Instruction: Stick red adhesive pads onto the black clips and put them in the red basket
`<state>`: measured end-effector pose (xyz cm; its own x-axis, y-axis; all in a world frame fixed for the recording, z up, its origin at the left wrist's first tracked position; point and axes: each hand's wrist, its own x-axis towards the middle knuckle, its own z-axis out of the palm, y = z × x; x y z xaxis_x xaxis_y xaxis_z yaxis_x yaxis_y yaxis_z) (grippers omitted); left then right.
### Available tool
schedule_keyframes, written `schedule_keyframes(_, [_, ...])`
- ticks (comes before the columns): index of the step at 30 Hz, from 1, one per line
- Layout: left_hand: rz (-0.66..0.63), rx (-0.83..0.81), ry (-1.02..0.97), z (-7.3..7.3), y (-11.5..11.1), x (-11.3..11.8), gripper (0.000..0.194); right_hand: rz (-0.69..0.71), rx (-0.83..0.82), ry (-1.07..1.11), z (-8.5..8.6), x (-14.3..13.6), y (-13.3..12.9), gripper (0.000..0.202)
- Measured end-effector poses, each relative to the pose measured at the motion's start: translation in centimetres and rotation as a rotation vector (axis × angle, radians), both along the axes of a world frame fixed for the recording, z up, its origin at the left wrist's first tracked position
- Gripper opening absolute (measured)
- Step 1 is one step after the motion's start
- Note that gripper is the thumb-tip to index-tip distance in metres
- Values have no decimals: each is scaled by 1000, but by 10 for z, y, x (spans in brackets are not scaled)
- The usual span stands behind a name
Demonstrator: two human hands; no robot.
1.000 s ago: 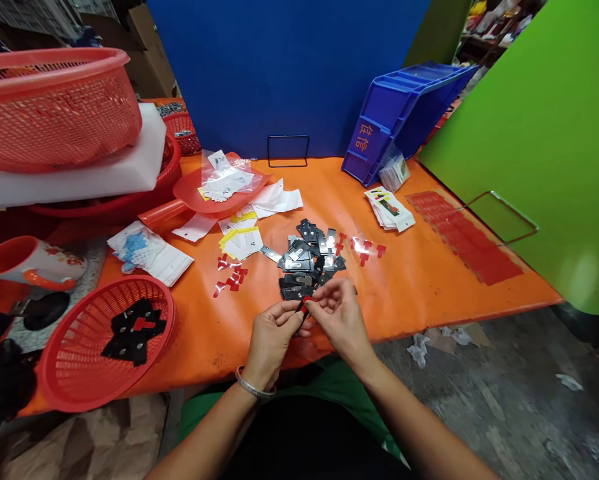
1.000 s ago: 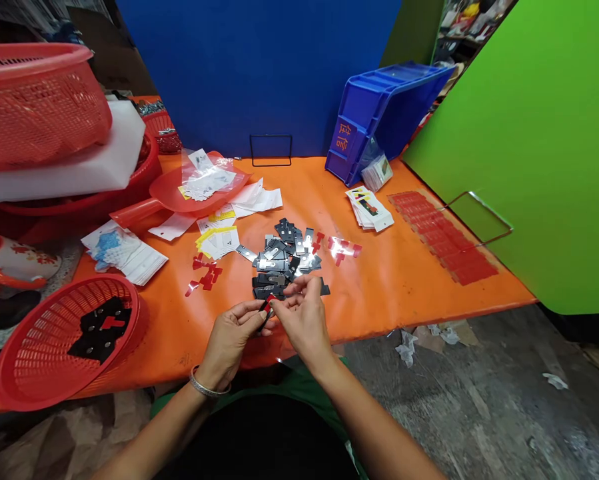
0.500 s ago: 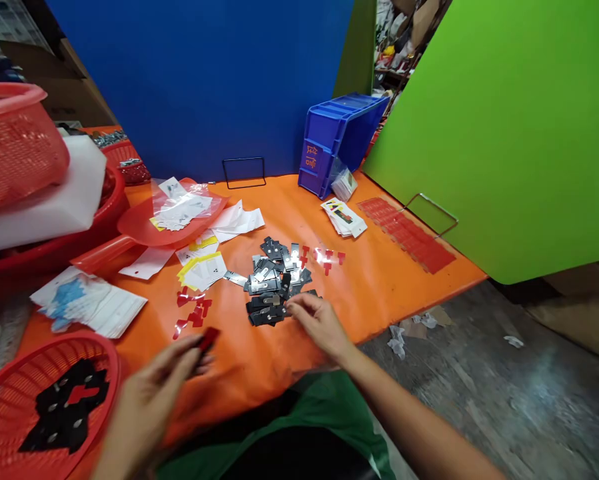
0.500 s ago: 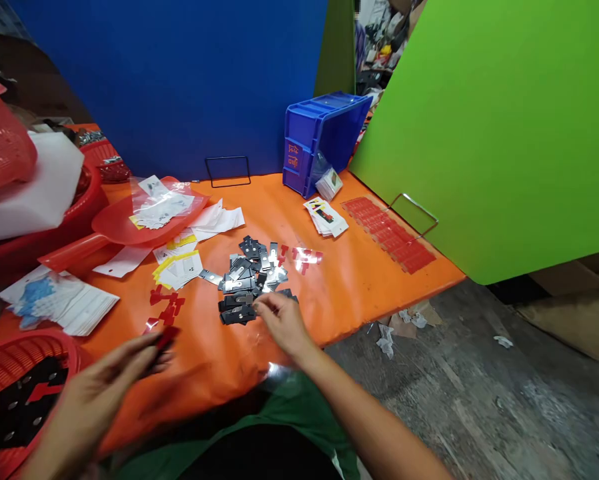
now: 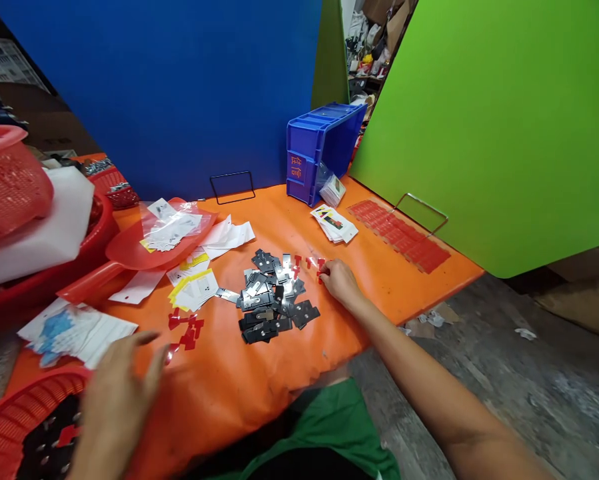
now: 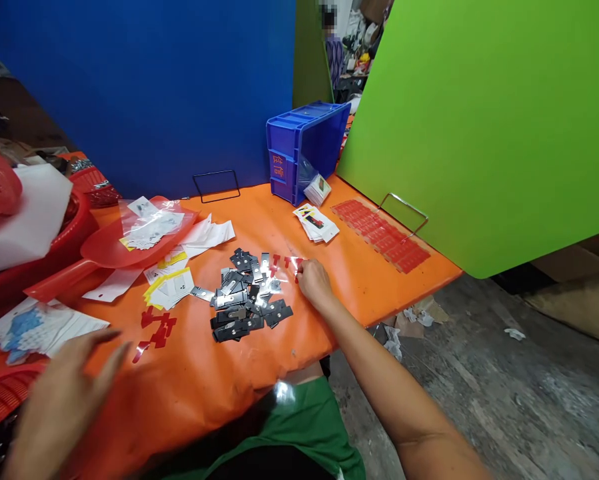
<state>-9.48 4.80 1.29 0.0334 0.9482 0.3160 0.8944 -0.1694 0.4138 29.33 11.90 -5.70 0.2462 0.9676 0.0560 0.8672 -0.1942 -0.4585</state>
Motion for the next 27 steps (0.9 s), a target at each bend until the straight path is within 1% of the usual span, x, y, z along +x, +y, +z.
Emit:
schedule_keyframes(3, [-298,-43,4,-20,20,72,22,14,-66,-6,3,2,7,10])
schedule_keyframes(5, [-449,-51,9,-31,32,121,20,17,-90,-16,5,2,9,10])
schedule_keyframes(7, [-580,-54,61,-41,44,163,21,3,-78,-37,4,1,7,8])
schedule_keyframes(9, [-646,-36,135,-49,55,195,25,-13,-39,-63,2,-2,2,10])
schedule_keyframes(11, [-678,-47,201,-57,65,217,31,-12,0,-83,-1,-4,-4,14])
schedule_keyframes(13, [-687,-82,259,-63,74,230,37,-1,26,-92,-5,-5,-8,19])
schedule_keyframes(15, [-679,-121,313,-67,79,236,44,2,52,-88,-7,-5,-9,18])
schedule_keyframes(18, [-676,-153,372,-69,81,237,53,-3,113,-45,-11,-3,-7,11])
schedule_keyframes(21, [-685,-148,393,-68,81,235,56,15,197,22,-13,-1,-7,9])
schedule_keyframes(24, [-682,-148,394,-68,80,235,55,27,312,172,-15,3,-12,8])
schedule_keyframes(27, [-678,-162,367,-70,79,237,53,-45,377,464,-14,8,-19,6])
